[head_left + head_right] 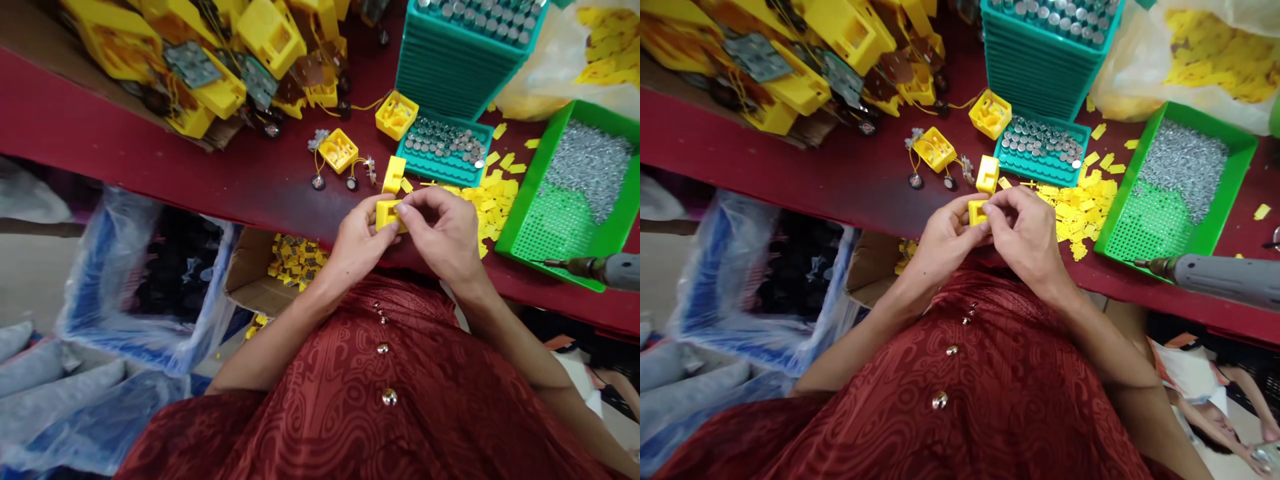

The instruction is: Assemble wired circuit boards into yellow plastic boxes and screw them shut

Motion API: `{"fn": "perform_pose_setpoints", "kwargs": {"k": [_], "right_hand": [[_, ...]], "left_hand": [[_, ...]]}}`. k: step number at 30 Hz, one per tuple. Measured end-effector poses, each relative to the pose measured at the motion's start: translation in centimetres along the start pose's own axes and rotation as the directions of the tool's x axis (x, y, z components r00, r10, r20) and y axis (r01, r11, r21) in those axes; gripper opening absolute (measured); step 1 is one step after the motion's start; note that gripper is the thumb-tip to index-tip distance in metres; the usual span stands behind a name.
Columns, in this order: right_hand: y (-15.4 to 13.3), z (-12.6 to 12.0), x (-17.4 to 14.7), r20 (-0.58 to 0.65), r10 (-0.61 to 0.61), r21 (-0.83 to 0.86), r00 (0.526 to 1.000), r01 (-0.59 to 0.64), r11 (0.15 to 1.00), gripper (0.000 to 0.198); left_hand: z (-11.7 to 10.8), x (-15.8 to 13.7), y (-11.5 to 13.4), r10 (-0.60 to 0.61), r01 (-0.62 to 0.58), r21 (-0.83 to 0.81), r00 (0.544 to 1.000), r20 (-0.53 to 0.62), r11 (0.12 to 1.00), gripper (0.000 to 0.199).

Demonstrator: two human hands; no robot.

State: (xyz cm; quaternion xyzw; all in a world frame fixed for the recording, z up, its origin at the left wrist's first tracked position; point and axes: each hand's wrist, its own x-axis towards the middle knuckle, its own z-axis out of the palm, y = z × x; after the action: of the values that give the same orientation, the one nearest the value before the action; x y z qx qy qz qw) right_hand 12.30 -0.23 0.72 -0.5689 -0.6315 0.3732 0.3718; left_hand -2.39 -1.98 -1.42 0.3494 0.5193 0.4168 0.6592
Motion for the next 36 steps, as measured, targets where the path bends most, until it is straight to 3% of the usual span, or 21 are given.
{"fn": "perform_pose_setpoints", "kwargs": {"k": [5, 9, 12, 15, 18, 24, 30, 36], "right_hand": [[0.4, 0.2, -0.2, -0.011, -0.064, -0.076, 0.998, 0.063, 0.995, 0.012], [0.7, 0.4, -0.5, -0.039, -0.087, -0.149, 0.995, 0.080, 0.986, 0.016], [0.6, -0.1, -0.6, -0.041, -0.081, -0.130, 0.996, 0.075, 0.989, 0.018], [0.7, -1.5, -0.6, -0.031, -0.005, -0.004, 1.000, 0.005, 1.000, 0.020], [1.0, -2.9, -0.4, 0.005, 0.052, 0.084, 0.999, -0.052, 0.995, 0.021], [1.5, -3.1, 0.4, 0.057, 0.040, 0.195, 0.998, -0.051, 0.979, 0.016], [2.3, -2.7, 0.9, 0.055, 0.125, 0.361, 0.991, -0.136, 0.922, 0.015], [1.7, -2.6, 0.5, 0.012, 0.082, 0.223, 0.997, -0.082, 0.971, 0.012]], "left_hand": [[0.1, -0.2, -1.0, 0.146, -0.140, 0.170, 0.989, -0.025, 0.975, 0.046], [0.4, -0.3, -1.2, 0.203, -0.176, 0.275, 0.976, -0.075, 0.945, 0.042], [0.4, -0.2, -0.3, 0.115, -0.104, 0.165, 0.992, -0.056, 0.981, 0.041], [0.1, 0.1, 0.8, -0.044, 0.044, 0.027, 0.999, -0.004, 0.999, 0.040], [0.0, 0.4, 1.2, -0.121, 0.120, -0.027, 0.993, -0.008, 0.992, 0.040], [0.3, 0.5, 1.1, -0.147, 0.147, -0.077, 0.989, 0.007, 0.986, 0.038], [0.5, 0.6, 1.3, -0.162, 0.161, -0.064, 0.987, -0.010, 0.985, 0.037], [0.7, 0.8, 1.0, -0.133, 0.133, -0.046, 0.991, 0.021, 0.990, 0.037]]}}
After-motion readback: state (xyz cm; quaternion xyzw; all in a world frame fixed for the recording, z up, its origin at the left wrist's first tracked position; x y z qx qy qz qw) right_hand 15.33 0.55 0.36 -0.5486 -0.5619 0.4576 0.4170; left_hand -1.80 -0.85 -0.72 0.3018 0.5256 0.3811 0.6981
